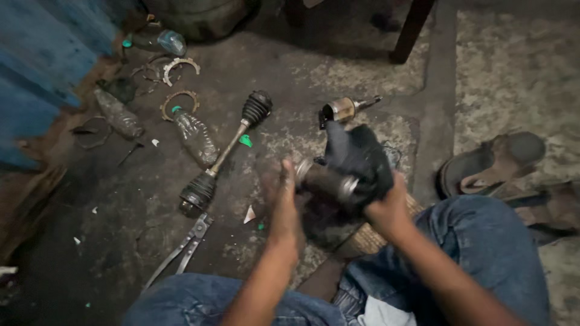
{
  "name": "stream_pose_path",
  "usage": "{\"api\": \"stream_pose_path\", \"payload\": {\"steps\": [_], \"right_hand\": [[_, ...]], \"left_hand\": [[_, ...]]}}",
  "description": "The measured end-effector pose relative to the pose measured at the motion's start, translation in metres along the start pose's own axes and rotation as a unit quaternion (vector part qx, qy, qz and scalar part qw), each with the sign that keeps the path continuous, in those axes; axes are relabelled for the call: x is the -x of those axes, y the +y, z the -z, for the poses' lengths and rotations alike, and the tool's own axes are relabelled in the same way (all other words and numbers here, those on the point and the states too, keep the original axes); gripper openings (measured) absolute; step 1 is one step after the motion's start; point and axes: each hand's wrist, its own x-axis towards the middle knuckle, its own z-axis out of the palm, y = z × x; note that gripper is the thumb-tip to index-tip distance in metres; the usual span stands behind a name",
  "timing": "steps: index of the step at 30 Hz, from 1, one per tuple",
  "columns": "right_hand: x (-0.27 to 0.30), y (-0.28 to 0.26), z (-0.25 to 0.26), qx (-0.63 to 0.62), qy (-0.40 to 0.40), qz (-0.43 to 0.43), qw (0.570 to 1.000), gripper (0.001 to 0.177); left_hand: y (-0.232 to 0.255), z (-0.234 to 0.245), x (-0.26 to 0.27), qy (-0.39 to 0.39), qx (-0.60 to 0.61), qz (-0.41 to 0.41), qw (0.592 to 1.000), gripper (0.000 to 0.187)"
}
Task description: The person sits on the floor and cleans a cylindrical metal part using a dark cloth. They wipe the exterior and interior surfaces repeatedly, then handle small metal springs and a ring, placing them on the floor among other disassembled parts.
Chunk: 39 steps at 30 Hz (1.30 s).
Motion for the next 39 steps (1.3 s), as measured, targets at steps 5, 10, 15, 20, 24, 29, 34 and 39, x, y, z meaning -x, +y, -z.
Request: {"api": "stream_pose_path", "payload": {"steps": [5,10,15,20,24,29,34,39], "right_hand": [[0.030,-0.008,-0.038,0.263,-0.047,0.229,0.936,0.076],[0.041,0.015,-0.091,-0.138,-0.114,-0.468,0.865,0.050],[0.055,0.047,-0.079,-0.274,-0.110,-0.646,0.704,0.042],[0.063,0.060,-0.069,-0.177,-0.081,-0.466,0.863,0.038],[0.100,0.074,-0.058,-0.293,-0.084,-0.475,0.826,0.034],[0.093,0.160,-0.062,0.019,-0.151,-0.300,0.942,0.031],[0.105,0.203,-0.042,0.348,-0.217,-0.050,0.911,0.030],[0.104,0.146,-0.054,0.376,-0.180,0.041,0.908,0.020]], "left_hand": [[-0.013,0.013,-0.015,0.062,0.134,0.064,0.987,0.048],[-0.019,0.031,-0.026,0.102,0.091,-0.129,0.982,0.039],[-0.021,0.032,-0.027,-0.018,-0.019,-0.190,0.981,0.031],[-0.007,0.025,-0.028,-0.090,0.094,-0.068,0.989,0.032],[-0.005,0.027,-0.029,-0.102,0.105,-0.053,0.988,0.035],[-0.027,0.017,-0.025,-0.103,-0.028,-0.184,0.977,0.039],[-0.045,0.008,-0.028,-0.075,-0.050,-0.180,0.979,0.036],[-0.032,0.020,-0.057,0.045,-0.031,-0.042,0.998,0.032]]}}
